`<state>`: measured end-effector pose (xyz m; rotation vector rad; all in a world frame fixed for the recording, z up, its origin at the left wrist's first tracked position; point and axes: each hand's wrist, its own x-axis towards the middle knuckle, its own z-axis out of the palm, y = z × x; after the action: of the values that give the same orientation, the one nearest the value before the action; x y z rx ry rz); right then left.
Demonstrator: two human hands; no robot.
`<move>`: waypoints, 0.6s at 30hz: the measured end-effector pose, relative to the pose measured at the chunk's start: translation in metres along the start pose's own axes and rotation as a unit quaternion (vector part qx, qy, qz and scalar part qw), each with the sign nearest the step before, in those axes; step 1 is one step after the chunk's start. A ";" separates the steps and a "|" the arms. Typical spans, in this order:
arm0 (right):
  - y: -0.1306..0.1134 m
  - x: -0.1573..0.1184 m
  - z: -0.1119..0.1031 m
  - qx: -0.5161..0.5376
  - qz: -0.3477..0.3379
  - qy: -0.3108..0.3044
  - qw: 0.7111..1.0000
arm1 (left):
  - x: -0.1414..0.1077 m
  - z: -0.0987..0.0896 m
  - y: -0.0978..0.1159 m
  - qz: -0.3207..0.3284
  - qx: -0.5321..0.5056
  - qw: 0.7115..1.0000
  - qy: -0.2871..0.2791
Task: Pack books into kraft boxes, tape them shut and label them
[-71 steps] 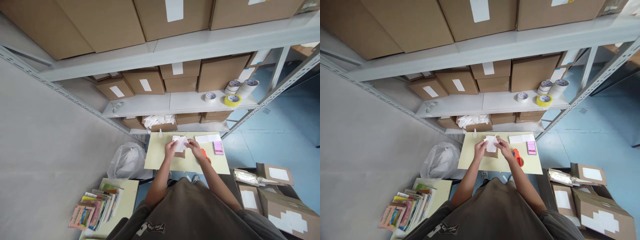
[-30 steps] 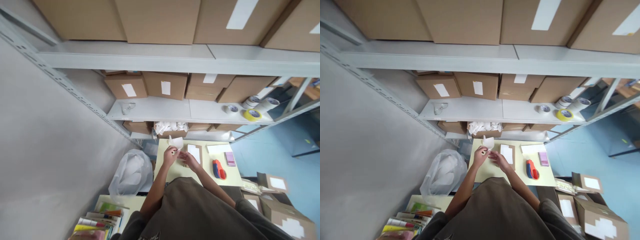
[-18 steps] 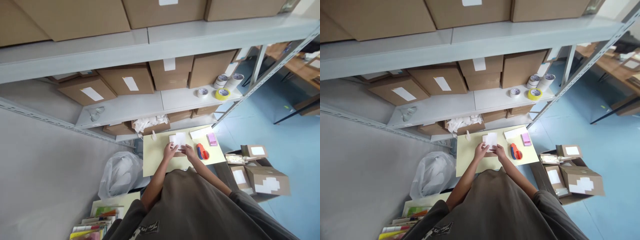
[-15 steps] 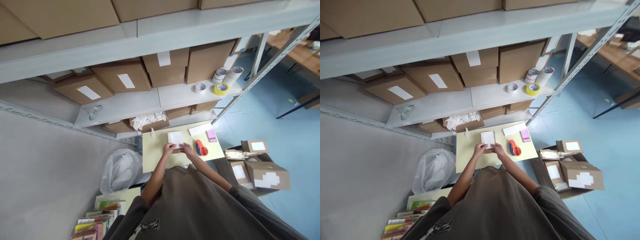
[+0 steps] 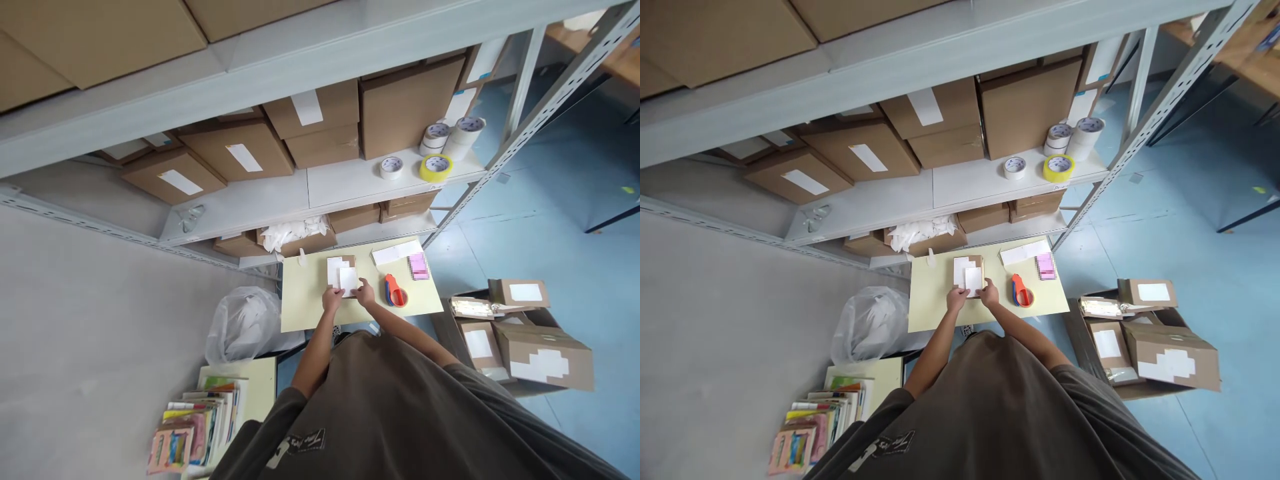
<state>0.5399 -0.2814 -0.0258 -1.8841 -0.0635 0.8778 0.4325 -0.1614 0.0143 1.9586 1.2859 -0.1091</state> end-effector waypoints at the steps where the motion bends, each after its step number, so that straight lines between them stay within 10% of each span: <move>1: -0.001 0.002 0.000 -0.007 0.002 -0.004 1.000 | 0.002 0.002 0.001 -0.011 0.013 1.000 -0.001; 18: -0.022 0.000 0.012 -0.344 0.034 -0.044 0.937 | 0.019 0.000 -0.002 -0.040 0.171 0.984 -0.038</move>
<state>0.5400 -0.2615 -0.0103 -2.5013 -0.4097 1.0766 0.4397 -0.1467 0.0048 2.1629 1.3662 -0.4676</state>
